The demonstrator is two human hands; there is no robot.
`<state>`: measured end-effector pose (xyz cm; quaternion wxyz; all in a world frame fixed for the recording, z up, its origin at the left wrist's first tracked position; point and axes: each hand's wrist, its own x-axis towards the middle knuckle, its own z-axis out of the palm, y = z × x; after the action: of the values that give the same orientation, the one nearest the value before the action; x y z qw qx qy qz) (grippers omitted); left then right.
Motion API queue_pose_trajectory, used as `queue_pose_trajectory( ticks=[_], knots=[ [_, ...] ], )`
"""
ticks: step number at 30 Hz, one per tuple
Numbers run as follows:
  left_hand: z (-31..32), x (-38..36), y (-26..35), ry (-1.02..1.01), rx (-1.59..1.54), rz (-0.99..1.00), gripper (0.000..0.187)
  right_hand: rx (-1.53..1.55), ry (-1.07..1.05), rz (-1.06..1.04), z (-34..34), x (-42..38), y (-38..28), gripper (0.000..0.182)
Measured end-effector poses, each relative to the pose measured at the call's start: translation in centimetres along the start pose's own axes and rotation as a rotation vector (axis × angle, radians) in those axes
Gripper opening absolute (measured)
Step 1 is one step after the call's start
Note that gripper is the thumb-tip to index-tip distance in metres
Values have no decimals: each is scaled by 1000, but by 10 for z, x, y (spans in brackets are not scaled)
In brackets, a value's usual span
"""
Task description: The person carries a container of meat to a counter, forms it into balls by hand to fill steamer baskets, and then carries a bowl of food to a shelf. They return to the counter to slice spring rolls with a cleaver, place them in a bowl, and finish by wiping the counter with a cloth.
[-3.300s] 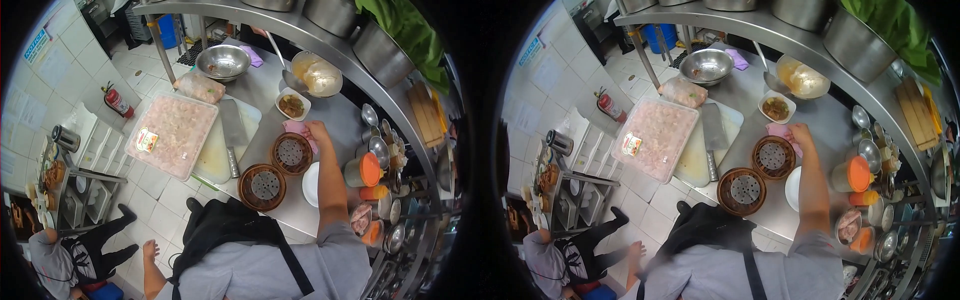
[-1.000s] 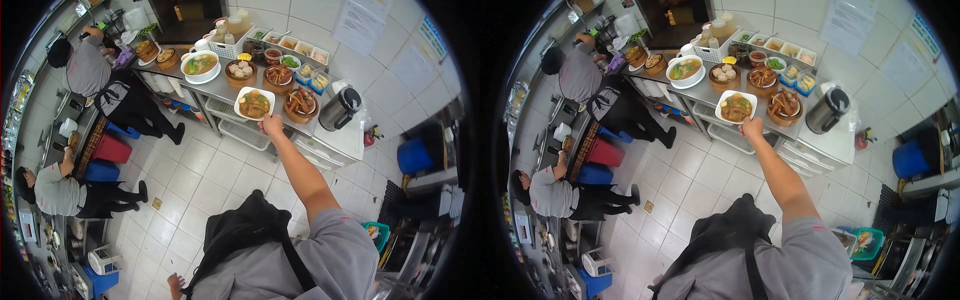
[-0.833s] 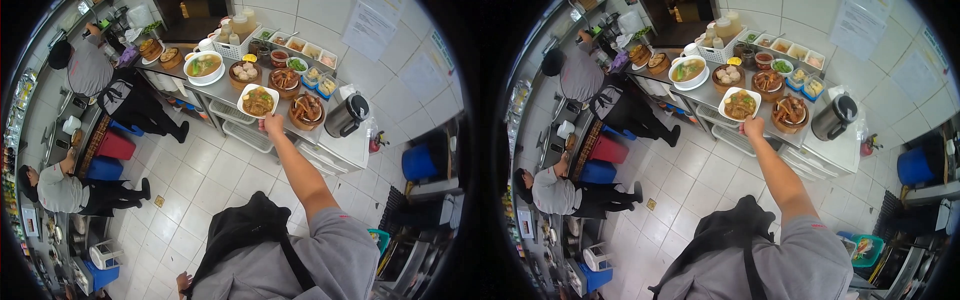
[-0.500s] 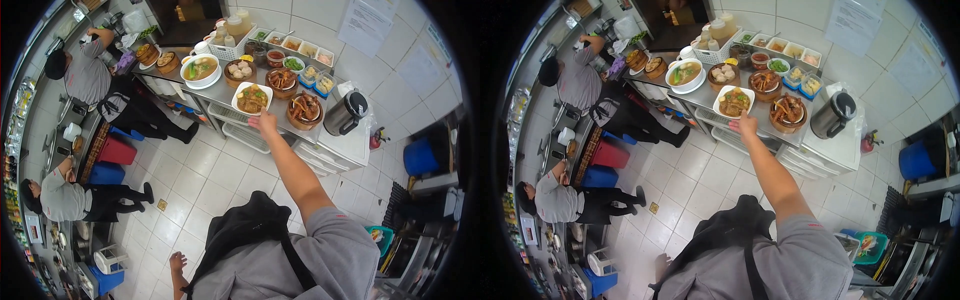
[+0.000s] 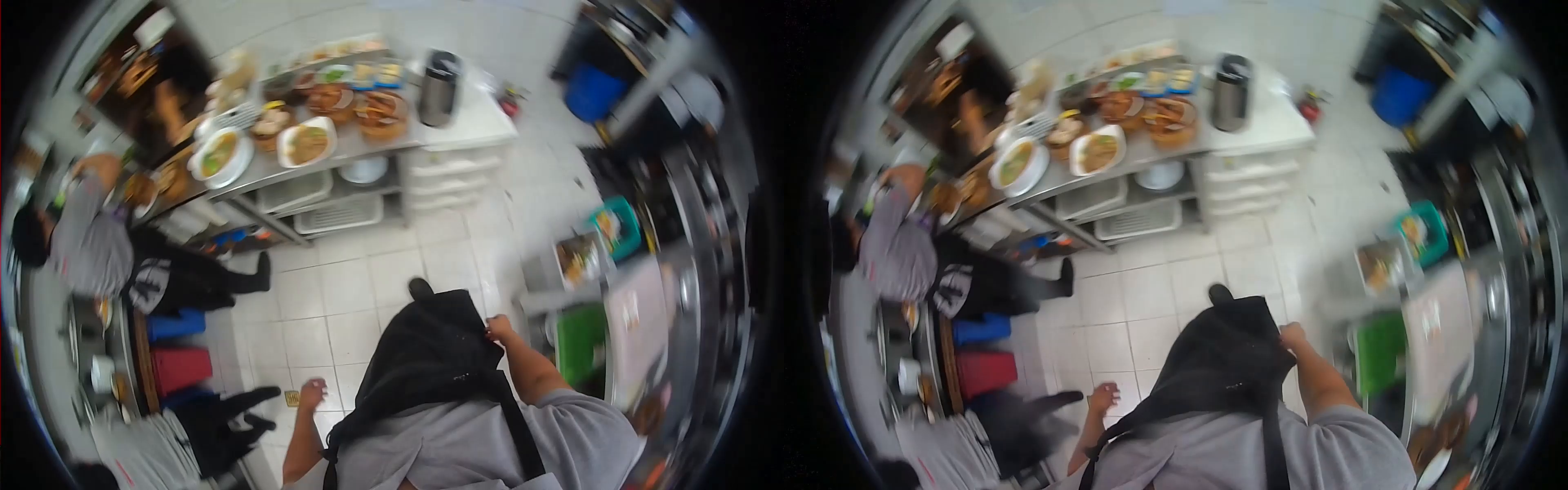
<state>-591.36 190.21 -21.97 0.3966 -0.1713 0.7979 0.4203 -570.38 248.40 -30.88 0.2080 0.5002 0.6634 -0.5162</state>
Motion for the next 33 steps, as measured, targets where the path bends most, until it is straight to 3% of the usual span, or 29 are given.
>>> queue_pose_trajectory(
  ticks=[1, 3, 4, 5, 9, 11, 16, 21, 24, 26, 30, 33],
  knots=[
    [-15, 31, 4, -95, 114, 135, 24, 314, 118, 272, -10, -52, 42, 39],
    [-17, 63, 58, -187, 212, 288, 20, 662, 276, 424, -4, -126, 122, 43],
    [-3, 61, 95, -192, 240, 271, 19, 699, 345, 429, -1, -161, 149, 38],
    [16, 56, 134, -188, 272, 266, 18, 670, 280, 462, -2, -195, 167, 38],
    [110, 55, 222, -337, 389, 380, 22, 1001, 397, 376, -6, -301, 173, 32],
    [176, 24, 259, -492, 451, 538, 28, 1152, 568, 153, -27, -342, 164, 30],
    [336, -75, 311, -822, 542, 795, 30, 1129, 964, -72, -86, -402, 150, 22],
    [467, -173, 355, -938, 607, 1277, 39, 1187, 1168, -189, -154, -405, 156, 20],
    [542, -210, 377, -889, 562, 1386, 44, 1168, 1224, -275, -191, -382, 163, 19],
    [584, -230, 390, -706, 581, 1493, 51, 1193, 1182, -281, -212, -357, 175, 19],
    [636, -250, 405, -725, 700, 1412, 53, 1210, 1128, -191, -236, -339, 178, 26],
    [649, -263, 410, -558, 863, 1403, 54, 1277, 1106, -162, -235, -330, 181, 31]
  ],
)
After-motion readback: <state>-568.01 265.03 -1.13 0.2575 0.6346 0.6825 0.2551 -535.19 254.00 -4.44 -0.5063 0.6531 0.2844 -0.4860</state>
